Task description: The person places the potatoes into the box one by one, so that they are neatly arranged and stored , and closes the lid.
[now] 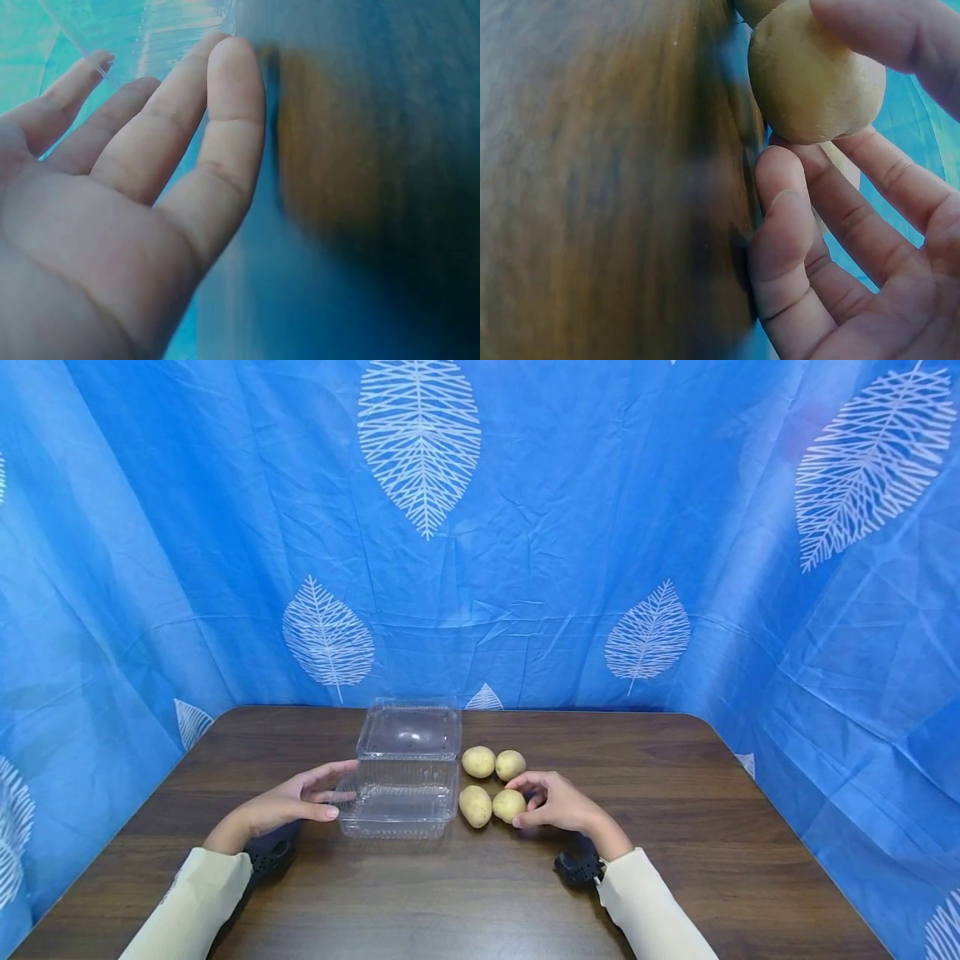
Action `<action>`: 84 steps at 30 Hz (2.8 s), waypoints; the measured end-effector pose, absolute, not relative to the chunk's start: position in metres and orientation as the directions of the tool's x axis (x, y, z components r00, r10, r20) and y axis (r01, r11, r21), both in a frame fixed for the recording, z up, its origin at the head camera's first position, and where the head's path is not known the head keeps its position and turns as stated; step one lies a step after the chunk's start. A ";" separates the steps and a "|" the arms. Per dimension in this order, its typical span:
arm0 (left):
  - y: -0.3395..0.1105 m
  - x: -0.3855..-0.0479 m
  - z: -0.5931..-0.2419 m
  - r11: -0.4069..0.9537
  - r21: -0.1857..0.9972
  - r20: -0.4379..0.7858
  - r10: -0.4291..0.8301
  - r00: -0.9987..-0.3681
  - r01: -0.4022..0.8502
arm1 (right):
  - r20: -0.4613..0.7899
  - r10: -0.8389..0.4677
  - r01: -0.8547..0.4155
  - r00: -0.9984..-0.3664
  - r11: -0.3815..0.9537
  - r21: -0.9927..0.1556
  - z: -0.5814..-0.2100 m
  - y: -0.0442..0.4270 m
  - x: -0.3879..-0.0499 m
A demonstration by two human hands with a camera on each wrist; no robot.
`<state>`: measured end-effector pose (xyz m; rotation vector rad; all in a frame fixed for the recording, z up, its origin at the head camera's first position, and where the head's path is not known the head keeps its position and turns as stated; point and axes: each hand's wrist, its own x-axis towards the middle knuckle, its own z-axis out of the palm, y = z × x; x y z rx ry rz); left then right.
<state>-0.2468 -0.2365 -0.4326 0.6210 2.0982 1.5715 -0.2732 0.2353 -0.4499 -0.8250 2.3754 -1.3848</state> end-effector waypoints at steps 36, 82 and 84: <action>-0.236 -0.250 -0.441 0.244 0.957 -0.028 0.612 -0.790 0.156 | 0.149 -0.580 -0.331 -0.801 0.222 -0.917 -0.445 0.227 -0.269; -0.233 -0.248 -0.440 0.251 0.956 -0.031 0.610 -0.792 0.155 | 0.252 -0.569 -0.444 -0.783 0.228 -0.866 -0.428 0.187 -0.256; -0.233 -0.248 -0.440 0.255 0.955 -0.035 0.610 -0.791 0.155 | 0.250 -0.567 -0.442 -0.785 0.230 -0.867 -0.429 0.185 -0.255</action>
